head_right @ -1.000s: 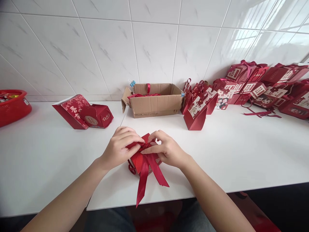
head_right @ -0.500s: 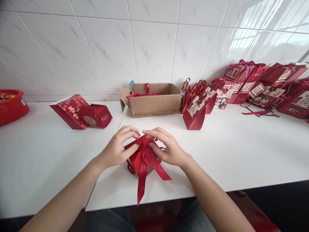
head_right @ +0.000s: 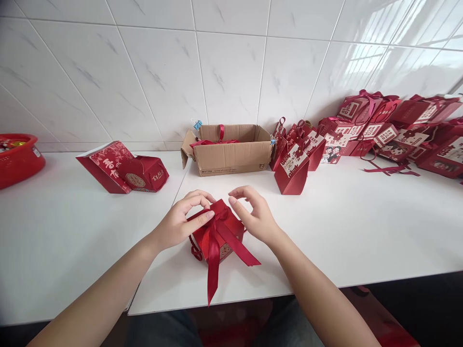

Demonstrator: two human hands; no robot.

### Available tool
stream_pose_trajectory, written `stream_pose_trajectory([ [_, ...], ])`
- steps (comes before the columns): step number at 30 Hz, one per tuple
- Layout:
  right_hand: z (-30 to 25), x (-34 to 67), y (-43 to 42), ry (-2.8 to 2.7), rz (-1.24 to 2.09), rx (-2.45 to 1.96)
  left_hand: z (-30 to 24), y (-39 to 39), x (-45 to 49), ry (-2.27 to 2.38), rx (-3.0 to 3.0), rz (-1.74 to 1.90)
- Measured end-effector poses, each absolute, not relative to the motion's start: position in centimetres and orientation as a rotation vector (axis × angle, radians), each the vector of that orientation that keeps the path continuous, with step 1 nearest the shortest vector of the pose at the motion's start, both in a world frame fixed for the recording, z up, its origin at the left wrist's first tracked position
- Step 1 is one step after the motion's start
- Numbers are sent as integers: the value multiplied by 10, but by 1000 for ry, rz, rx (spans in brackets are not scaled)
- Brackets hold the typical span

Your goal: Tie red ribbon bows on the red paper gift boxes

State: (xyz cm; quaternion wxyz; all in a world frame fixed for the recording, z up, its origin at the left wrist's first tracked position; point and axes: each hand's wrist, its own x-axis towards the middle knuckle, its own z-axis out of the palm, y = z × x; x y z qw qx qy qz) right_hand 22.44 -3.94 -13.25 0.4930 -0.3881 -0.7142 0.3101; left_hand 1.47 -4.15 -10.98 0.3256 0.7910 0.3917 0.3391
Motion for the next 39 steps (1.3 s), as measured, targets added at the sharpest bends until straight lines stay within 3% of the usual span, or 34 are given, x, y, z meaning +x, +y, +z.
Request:
stream_pose_trajectory([
  [3,-129,225,-40,-1780,805,-1093,-111,-40,14,1035,2086,901],
  [13,-127,224,-43,-1697,988,-873,-111,-40,15,1027,2172,915],
  [22,-131,221,-45,-1705,860,-863,-112,-41,14,1060,2191,913],
  [30,-128,227,-45,-2069,481,-702,-108,-42,12,1086,2172,868],
  [39,-128,235,-43,-2223,319,-589,-106,-41,10,1087,2120,856],
])
